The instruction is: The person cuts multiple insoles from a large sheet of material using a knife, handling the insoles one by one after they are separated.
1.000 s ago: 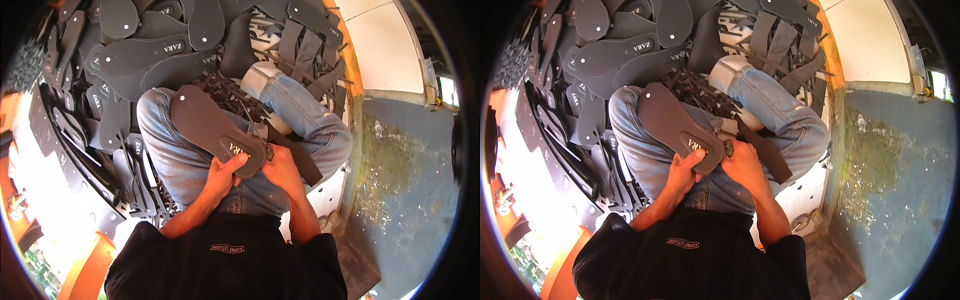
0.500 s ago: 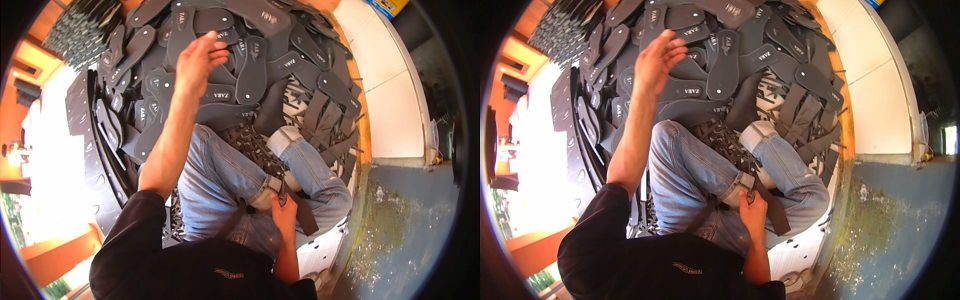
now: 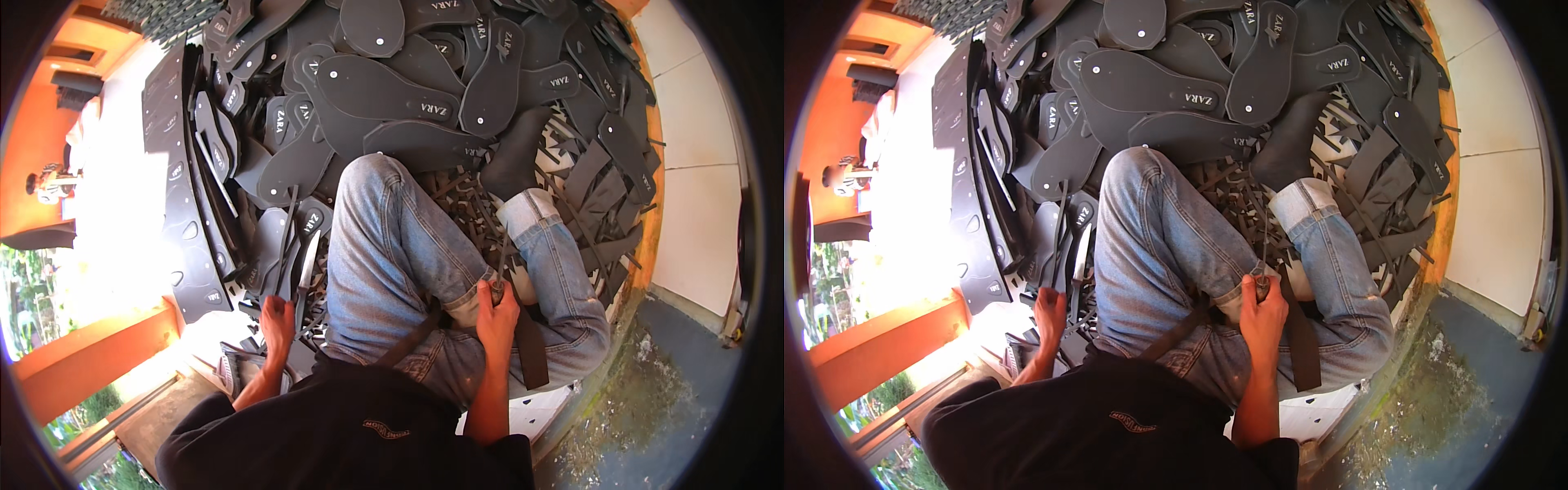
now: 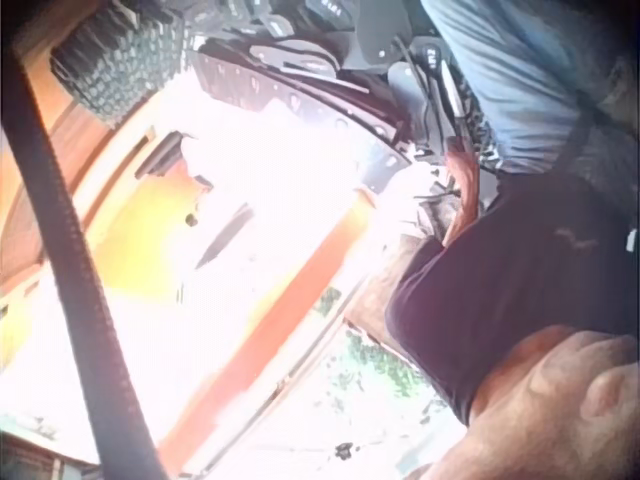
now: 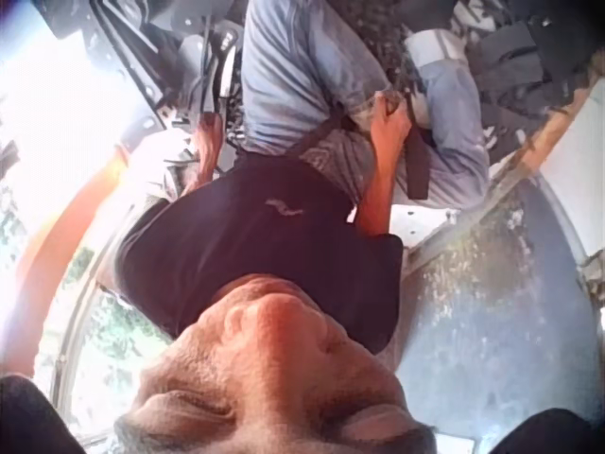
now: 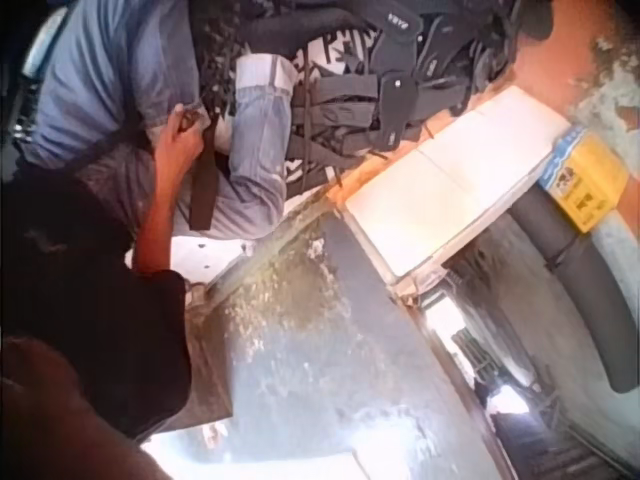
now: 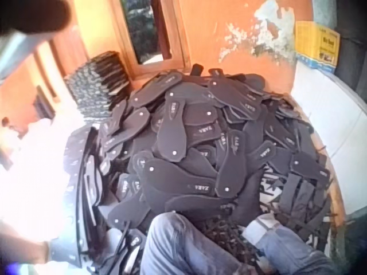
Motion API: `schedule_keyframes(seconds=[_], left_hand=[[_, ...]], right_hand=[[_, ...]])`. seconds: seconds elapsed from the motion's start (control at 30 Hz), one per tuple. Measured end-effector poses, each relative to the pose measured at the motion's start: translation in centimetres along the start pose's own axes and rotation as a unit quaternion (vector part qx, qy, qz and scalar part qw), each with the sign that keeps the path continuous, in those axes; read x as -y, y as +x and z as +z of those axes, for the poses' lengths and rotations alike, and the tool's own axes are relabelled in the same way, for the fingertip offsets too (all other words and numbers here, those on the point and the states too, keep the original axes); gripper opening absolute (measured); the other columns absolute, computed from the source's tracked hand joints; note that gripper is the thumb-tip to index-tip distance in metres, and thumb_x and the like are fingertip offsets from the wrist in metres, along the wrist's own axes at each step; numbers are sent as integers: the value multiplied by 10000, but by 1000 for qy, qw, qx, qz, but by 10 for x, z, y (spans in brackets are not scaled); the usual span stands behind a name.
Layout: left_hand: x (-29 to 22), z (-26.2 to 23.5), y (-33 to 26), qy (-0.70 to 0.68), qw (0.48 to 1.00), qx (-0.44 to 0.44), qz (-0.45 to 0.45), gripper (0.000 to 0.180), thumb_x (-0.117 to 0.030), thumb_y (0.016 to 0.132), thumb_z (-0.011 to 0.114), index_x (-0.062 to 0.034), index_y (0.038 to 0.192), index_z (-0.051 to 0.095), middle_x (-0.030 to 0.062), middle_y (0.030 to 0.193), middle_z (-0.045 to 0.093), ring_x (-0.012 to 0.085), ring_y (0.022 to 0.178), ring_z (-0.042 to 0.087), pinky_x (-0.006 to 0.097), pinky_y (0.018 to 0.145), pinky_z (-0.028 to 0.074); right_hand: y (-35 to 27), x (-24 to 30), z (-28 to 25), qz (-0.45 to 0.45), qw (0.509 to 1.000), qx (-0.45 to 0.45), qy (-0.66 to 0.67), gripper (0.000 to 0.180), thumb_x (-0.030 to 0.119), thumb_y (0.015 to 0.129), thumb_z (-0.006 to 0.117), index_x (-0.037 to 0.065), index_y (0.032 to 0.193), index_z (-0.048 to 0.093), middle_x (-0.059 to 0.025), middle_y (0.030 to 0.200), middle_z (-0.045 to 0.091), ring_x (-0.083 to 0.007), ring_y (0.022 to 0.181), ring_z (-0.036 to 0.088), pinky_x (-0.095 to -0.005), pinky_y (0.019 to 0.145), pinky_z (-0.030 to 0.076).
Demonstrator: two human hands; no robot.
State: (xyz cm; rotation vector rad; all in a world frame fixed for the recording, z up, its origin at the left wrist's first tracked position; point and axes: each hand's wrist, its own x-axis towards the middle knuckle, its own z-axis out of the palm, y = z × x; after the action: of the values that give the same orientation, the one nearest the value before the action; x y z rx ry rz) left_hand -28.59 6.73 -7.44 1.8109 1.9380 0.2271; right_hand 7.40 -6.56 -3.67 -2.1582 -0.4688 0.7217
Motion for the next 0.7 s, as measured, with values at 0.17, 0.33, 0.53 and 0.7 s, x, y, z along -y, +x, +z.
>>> schedule_keyframes(seconds=[0.17,0.33,0.53,0.7], left_hand=[[32,37,-30,79,989,0,123,430,-61,728,632,8,1126,484,191,995,518,367,964,494,428,840,403],[43,48,-12,100,990,-56,85,388,-84,719,648,-15,1077,516,174,970,525,364,956,500,439,823,395],[15,5,-3,-40,996,8,79,229,-50,658,562,47,860,515,175,828,489,351,747,519,396,681,428],[-113,-33,15,-261,954,145,3,134,-109,811,574,8,868,542,30,688,546,98,589,459,252,515,364]], right_hand=[[0,6,9,-2,1000,-8,-3,279,270,845,633,-1,835,570,-173,677,605,-365,657,612,-420,602,455],[-6,-2,11,-1,1000,9,-15,298,292,840,632,-1,860,584,-198,722,623,-406,710,607,-452,632,460],[-17,5,-1,4,994,23,111,318,309,919,540,-1,989,552,-97,689,581,-212,596,539,-322,563,427],[-12,33,2,-28,957,65,280,277,271,966,455,20,1057,529,-17,697,516,-61,567,439,-216,519,370]])
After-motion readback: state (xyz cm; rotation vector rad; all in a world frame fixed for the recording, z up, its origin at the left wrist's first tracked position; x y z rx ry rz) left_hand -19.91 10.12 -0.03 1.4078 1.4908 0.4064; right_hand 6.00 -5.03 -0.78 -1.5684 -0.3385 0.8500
